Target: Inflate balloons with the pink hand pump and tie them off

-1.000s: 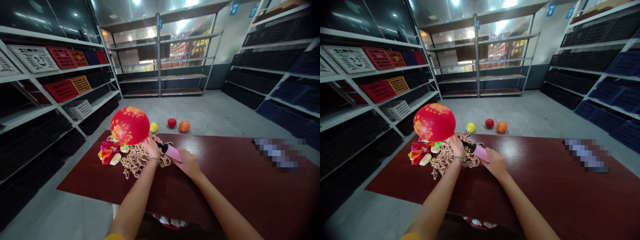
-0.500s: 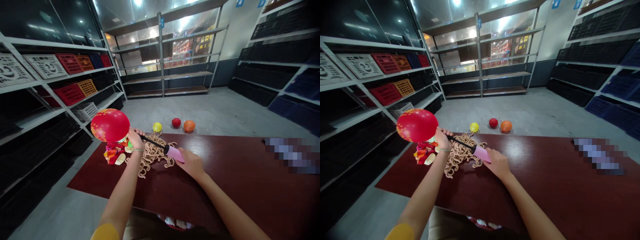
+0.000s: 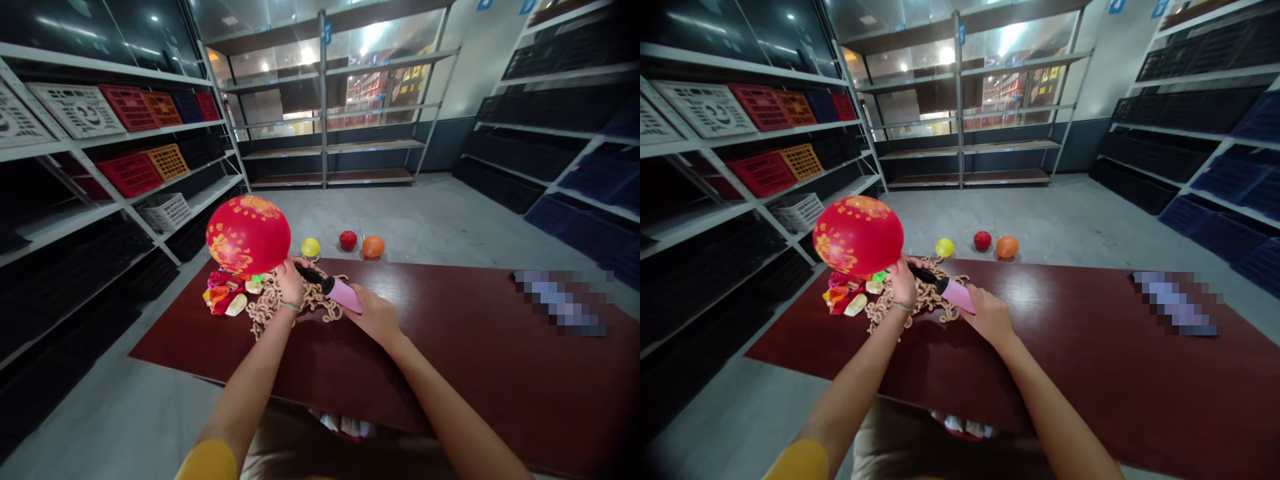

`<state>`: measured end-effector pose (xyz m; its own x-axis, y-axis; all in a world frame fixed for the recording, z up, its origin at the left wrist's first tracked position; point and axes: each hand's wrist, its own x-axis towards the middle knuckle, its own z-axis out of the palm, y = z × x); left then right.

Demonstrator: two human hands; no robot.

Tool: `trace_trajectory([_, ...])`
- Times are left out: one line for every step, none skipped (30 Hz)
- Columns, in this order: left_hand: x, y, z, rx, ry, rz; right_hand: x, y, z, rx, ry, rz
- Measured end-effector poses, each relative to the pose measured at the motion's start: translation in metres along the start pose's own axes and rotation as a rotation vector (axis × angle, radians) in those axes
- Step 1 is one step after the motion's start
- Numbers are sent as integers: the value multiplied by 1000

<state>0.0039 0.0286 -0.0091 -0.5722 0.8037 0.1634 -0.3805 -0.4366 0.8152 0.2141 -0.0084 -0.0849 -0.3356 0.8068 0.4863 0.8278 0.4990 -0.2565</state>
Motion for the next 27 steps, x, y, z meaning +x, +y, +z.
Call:
trace_trajectory([7,9,-5,10,26,25,0,2,-3,-2,-4,-12])
trace_trajectory([14,19,-11,19,53,48,0,5,-5,-11,-9,-25])
trace_trajectory([20,28,-16,38,64,67,1,8,-8,-23,-17,-47])
trace_trajectory([25,37,-22,73,62,77,2,11,-11,-37,-26,-79])
trace_trajectory([28,44,-27,118,45,80,3,14,-13,-47,-37,-123])
trace_trajectory([30,49,-31,169,14,75,4,15,-14,-53,-48,-173])
trace_trajectory([30,51,-34,218,-30,62,6,16,-15,-53,-58,-224])
trace_trajectory([28,50,-36,260,-83,43,7,16,-14,-49,-68,-269])
trace_trajectory([25,46,-36,299,-145,14,8,15,-14,-41,-77,-307])
trace_trajectory([20,40,-36,342,-212,-20,8,14,-13,-30,-85,-336])
trace_trajectory([15,32,-34,393,-279,-55,8,13,-12,-21,-93,-359])
trace_trajectory([9,23,-31,450,-346,-89,7,12,-12,-14,-99,-377])
trace_trajectory([3,13,-29,511,-411,-121,7,11,-11,-9,-105,-392])
trace_trajectory([-2,5,-26,568,-467,-148,6,10,-11,-5,-111,-403])
trace_trajectory([-7,-3,-25,614,-515,-178,5,10,-12,-3,-114,-410])
trace_trajectory([-11,-10,-24,646,-554,-212,4,10,-12,-2,-113,-413])
trace_trajectory([-14,-15,-25,672,-587,-249,4,10,-12,1,-106,-415])
trace_trajectory([-15,-18,-26,696,-617,-285,4,10,-12,4,-95,-418])
trace_trajectory([-16,-21,-29,718,-645,-310,4,10,-12,7,-80,-421])
trace_trajectory([-16,-22,-32,733,-670,-325,4,10,-11,8,-63,-425])
trace_trajectory([-16,-23,-35,742,-692,-333,5,10,-10,8,-42,-429])
trace_trajectory([-16,-23,-37,741,-711,-335,5,11,-9,5,-14,-432])
trace_trajectory([-15,-23,-39,737,-728,-337,5,10,-8,1,24,-435])
trace_trajectory([-15,-23,-41,736,-744,-340,6,9,-8,-8,75,-439])
trace_trajectory([-16,-22,-42,744,-765,-342,6,8,-9,-20,133,-447])
trace_trajectory([-16,-22,-43,764,-800,-343,7,6,-10,-35,193,-463])
trace_trajectory([-16,-22,-43,794,-839,-339,8,2,-13,-56,245,-488])
